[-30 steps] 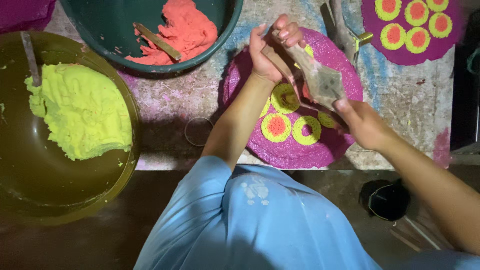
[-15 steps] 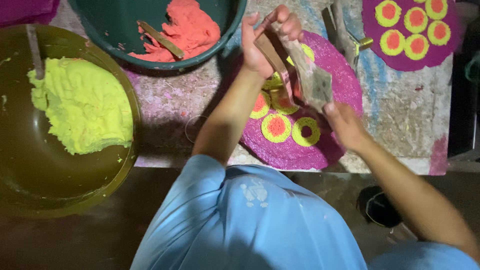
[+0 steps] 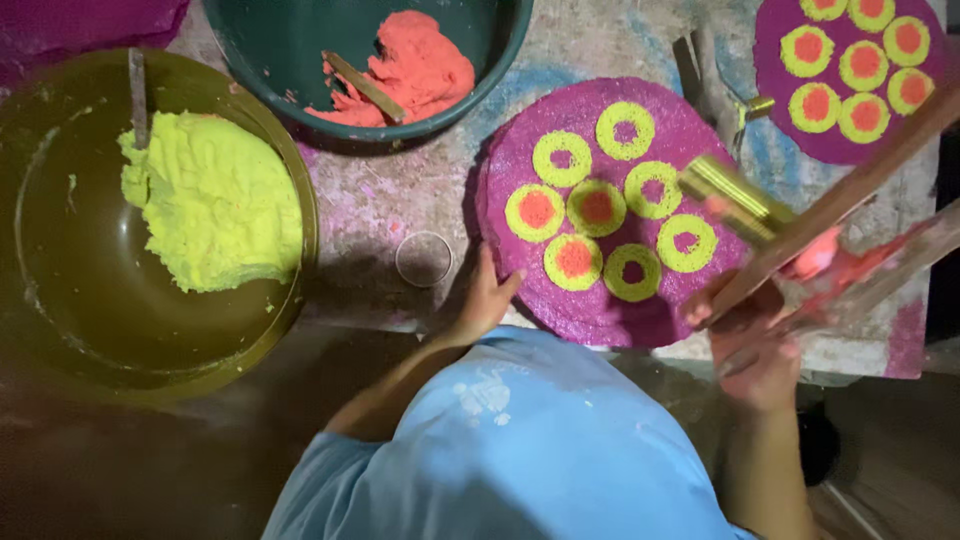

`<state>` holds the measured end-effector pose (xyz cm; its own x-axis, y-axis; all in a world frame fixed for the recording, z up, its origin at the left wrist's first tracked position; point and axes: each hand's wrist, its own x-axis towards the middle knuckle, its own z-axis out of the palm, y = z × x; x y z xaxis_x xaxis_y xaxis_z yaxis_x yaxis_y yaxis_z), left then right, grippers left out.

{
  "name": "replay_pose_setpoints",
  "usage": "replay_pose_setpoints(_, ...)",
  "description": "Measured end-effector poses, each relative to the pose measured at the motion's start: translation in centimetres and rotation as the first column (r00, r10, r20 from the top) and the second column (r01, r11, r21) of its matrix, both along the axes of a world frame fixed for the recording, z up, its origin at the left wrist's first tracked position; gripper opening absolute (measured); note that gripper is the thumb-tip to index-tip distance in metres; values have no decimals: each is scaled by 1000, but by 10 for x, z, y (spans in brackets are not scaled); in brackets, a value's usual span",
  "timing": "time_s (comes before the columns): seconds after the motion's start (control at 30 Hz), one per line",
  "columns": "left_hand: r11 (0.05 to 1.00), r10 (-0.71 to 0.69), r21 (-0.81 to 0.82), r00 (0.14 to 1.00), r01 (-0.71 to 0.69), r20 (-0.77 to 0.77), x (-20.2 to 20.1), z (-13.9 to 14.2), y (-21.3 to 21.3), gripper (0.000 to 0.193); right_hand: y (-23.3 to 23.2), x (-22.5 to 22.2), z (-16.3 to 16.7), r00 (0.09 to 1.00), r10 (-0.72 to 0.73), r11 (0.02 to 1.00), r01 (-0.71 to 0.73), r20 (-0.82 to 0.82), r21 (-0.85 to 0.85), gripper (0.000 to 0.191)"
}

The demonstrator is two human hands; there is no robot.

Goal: The person scoops pink paste from a bowl into a wooden hand extruder press and squeezes the press to extrude ring-shaped paste pieces onto pink discs, building up flower decorations, refilling the press with more paste as it empties.

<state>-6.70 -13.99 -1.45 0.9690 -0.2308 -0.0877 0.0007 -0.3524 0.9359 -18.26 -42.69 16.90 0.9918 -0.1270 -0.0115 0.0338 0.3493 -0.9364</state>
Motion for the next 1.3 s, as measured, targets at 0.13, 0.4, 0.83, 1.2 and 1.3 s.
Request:
replay_pose_setpoints(0.13,953,-303,-43,944,300,-129,57,-6,14,67,-14,-3,-3,993,-115,990,113,-14,-80,88)
replay_pose_setpoints(0.4,878,-479,-59,868,476,-128,201,69,-5,95,-23,10,-21,984,-11,997,-3,-176,-79,87)
replay_pose_setpoints(0.83,-274,-677,-941,735,-199,42,124,130,-81,61,-23,65,7,530,267,759,-630,-805,-163,71)
replay_pose_setpoints(1.2,-205,-590,-964,807,-171,-17,143,88,-84,55,10,72,-7,768,11,538,-544,-640,-643,74)
replay_pose_setpoints(1.3,-188,-595,-937,793,-295,-130,138,88,-88,56,5,73,-5,760,33,527,-565,-649,-635,74)
